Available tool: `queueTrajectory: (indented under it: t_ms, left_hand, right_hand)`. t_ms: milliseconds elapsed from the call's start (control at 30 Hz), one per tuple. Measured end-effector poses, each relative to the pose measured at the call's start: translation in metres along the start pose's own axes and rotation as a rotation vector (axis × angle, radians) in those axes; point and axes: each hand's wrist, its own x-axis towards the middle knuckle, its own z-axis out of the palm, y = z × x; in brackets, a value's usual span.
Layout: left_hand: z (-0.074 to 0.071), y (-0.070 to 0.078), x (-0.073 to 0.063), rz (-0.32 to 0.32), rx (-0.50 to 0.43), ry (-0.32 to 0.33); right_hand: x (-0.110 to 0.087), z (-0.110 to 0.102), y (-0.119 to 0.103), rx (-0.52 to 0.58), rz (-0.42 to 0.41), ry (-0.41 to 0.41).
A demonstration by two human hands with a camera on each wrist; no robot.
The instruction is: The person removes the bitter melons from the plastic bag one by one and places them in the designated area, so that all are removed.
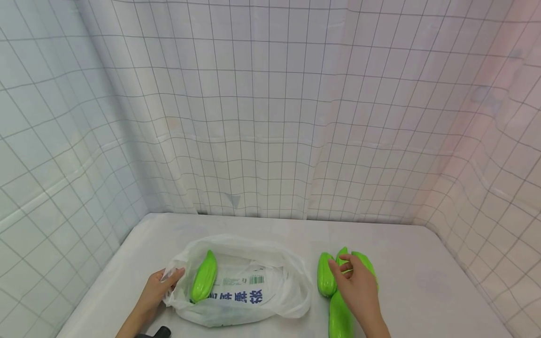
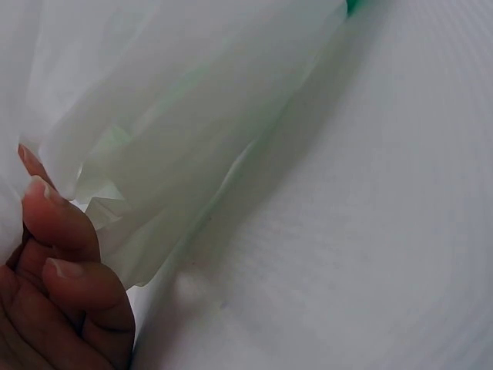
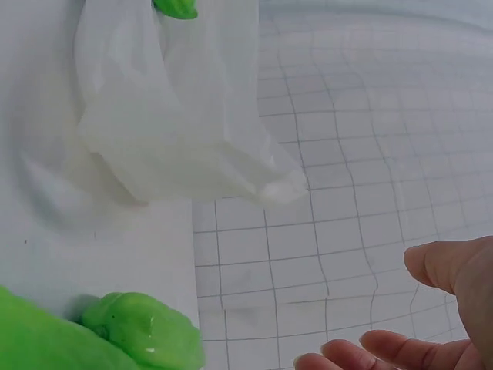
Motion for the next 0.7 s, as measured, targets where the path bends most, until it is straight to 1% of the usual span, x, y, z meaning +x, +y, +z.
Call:
queueTrajectory:
  t_ms: [133, 533, 633, 700]
  left_hand:
    - [0.0, 0.0, 0.0, 0.0, 0.005, 0.001]
    - [-0.002, -0.001, 0.001, 0.011, -0.013, -0.008]
    - [-0.001, -0.001, 0.001, 0.013, -0.013, -0.009]
    - [-0.001, -0.002, 0.001, 0.012, -0.014, -0.01]
  right_hand:
    - [0.003, 0.004, -0.006, 0.016, -0.022, -0.003]
    - [0.006, 0.017, -0.027, 0.108, -0.005, -0.081]
    - [0.008, 0.022, -0.035, 0.135, -0.02, -0.087]
    - [0.009, 0.026, -0.04, 0.157, -0.049, -0.087]
